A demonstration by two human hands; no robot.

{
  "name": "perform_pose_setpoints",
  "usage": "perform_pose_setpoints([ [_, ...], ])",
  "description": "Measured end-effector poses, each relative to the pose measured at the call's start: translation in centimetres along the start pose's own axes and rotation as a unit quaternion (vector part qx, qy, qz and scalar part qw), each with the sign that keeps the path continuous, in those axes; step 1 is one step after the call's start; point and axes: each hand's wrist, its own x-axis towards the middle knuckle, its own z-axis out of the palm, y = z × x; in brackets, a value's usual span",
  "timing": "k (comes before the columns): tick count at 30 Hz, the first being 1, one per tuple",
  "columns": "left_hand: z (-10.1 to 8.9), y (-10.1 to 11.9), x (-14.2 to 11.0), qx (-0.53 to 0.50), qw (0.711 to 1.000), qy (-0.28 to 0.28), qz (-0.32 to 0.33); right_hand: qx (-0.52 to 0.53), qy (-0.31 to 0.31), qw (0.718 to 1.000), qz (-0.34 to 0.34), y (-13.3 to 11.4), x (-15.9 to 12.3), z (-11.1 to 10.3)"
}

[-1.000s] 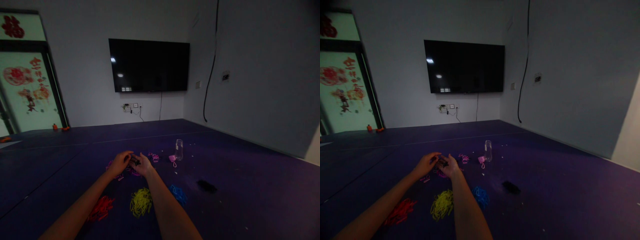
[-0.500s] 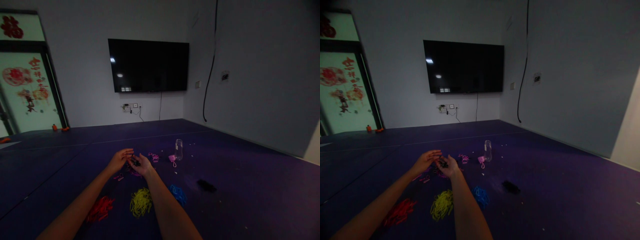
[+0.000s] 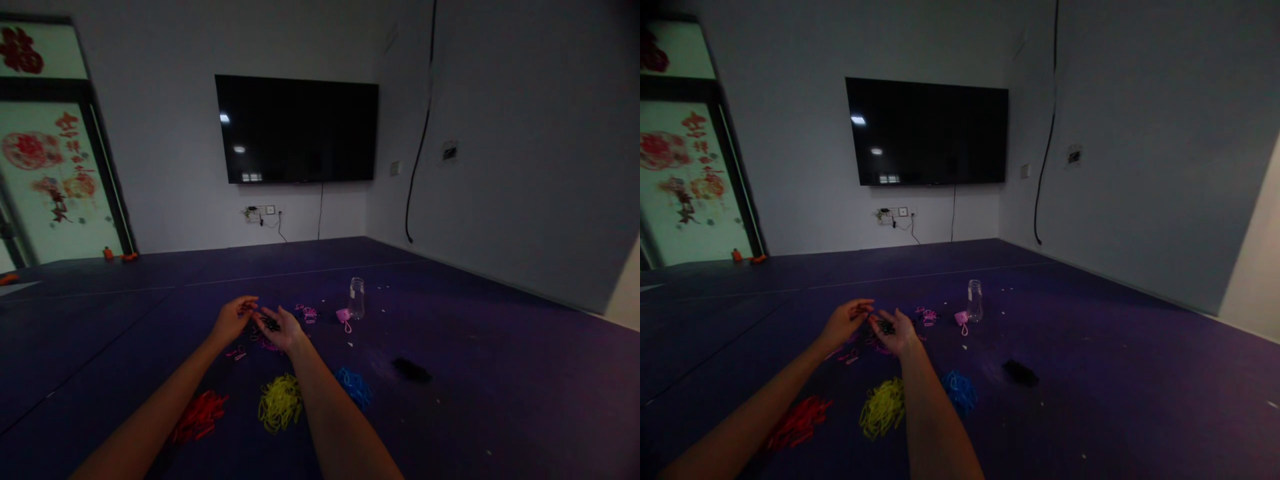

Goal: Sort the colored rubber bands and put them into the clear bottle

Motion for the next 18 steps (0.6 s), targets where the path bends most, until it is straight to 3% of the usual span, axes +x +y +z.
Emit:
perform_pose_setpoints([
  [4,-0.8,-1.4,-0.3,0.064,0.998,-0.010,-0.011,0.024,0.029,0.999,-0.007,-0.1,-0.2,0.1],
  [12,-1.0,-1.7,-1.3,0.166,0.979,-0.118,0.009,0.027,0.025,0.999,-0.012,0.1,-0.2,0.0],
  [18,-1.0,-1.8,-1.3,0.217,0.968,-0.122,0.012,0.014,0.028,0.999,-0.009,0.0,-0.3,0.0],
])
